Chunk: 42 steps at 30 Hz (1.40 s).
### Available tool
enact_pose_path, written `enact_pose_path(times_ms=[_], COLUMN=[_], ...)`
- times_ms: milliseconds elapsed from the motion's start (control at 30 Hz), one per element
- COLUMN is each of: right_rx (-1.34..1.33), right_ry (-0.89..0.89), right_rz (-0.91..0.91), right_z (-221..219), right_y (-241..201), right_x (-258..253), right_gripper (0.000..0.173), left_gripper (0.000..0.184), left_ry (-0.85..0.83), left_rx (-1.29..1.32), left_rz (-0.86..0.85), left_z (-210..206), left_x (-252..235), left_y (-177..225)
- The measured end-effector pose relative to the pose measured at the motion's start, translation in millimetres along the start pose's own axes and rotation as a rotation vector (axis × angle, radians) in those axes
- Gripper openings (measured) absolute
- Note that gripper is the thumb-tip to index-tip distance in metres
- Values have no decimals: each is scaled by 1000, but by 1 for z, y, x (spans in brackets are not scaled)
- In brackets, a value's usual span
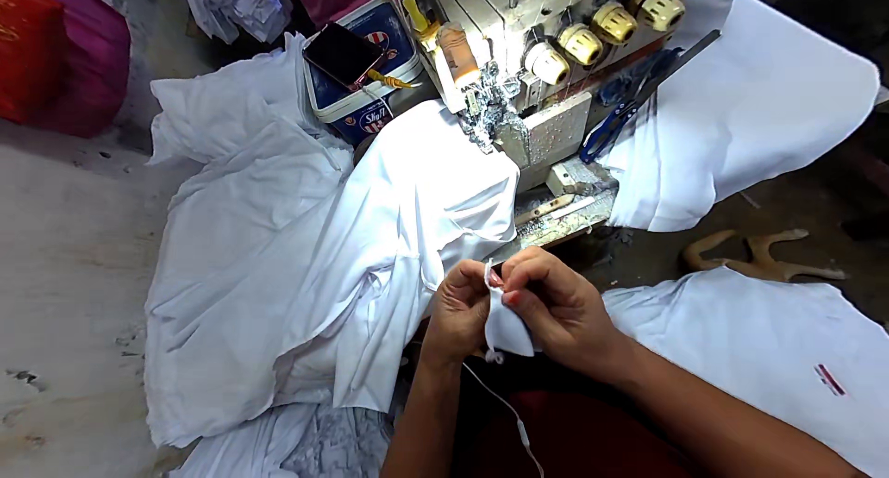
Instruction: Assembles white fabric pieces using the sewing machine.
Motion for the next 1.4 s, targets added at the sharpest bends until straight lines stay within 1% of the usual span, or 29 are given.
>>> enact_pose_path(times_ms=[67,133,233,400,467,533,600,633,700,733,800,833,867,933,967,1000,1033,1067,1100,1133,1200,1233,1267,1300,1367,1400], right_rx=[-32,-64,-120,-175,-192,-197,-135,-98,-59,-63,-68,-49,-30,-48,-51,-52,-54,-60,-72,-91,-136,-143,-140,-130,-78,-39], right_ry=[-27,-71,-147,-254,-239,-185,-113,-81,-31,-16,-34,-66,-126,-317,-386,-403,-376,-327,-272,-226,-173,-165,-163,-170,-204,-233], right_rz=[-6,0,8,28,29,16,22,41,77,76,16,-50,-128,-263,-300,-321,-342,-376,-417,-457,-527,-551,-567,-572,-570,-565], right_z=[-2,-3,-7,-10,-12,-13,-12,-10,-6,-4,0,3,5,7,7,7,7,8,8,9,10,10,10,10,12,14], right_y=[1,3,6,8,8,9,9,8,5,2,-1,-2,-1,4,5,6,6,7,9,11,14,15,16,17,18,18], right_x=[3,1,-1,-2,-1,1,3,3,1,0,-5,-7,-8,-10,-11,-10,-10,-10,-10,-10,-9,-9,-9,-9,-10,-11], right_gripper=[17,19,18,22,19,13,10,9,8,7,8,9,12,17,19,20,19,17,15,15,15,15,15,14,13,13], left_gripper=[20,16,8,10,8,8,3,3,11,14,10,8,12,18,20,21,24,27,30,37,53,56,52,43,19,15], left_ry=[-51,-94,-118,-123,-123,-106,-114,-129,-150,-134,-105,-114,-125,-126,-88,-24,67,158,206,212,140,103,73,48,-21,-81], left_rx=[-11,-70,-74,-18,-31,-61,-122,-167,-268,-282,-352,-409,-482,-707,-862,-1019,-1131,-1125,-1010,-860,-685,-681,-734,-829,-1052,-1126], left_rz=[3,5,-1,10,11,1,-29,-42,-61,-67,-61,-50,-30,1,-11,-30,-47,-58,-58,-52,-72,-116,-181,-258,-396,-421], left_z=[1,4,8,11,12,13,14,14,15,16,17,17,16,15,16,18,20,21,20,16,10,9,11,15,21,21], left_x=[1,1,2,9,10,11,10,8,4,2,-3,-6,-9,-13,-14,-13,-9,-3,3,11,26,31,34,33,26,21], left_y=[0,1,5,8,8,10,11,13,19,23,34,41,47,54,53,51,47,41,35,28,9,1,-5,-6,5,13])
Point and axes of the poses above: each hand's wrist, its own x-axis away from the middle knuckle, its own z-axis out of the back of the hand, y = z × x, the point moved 4 cm from there along -x, towards the middle knuckle, and after that the axes turned 8 degrees about x, right-handed, at the moved point
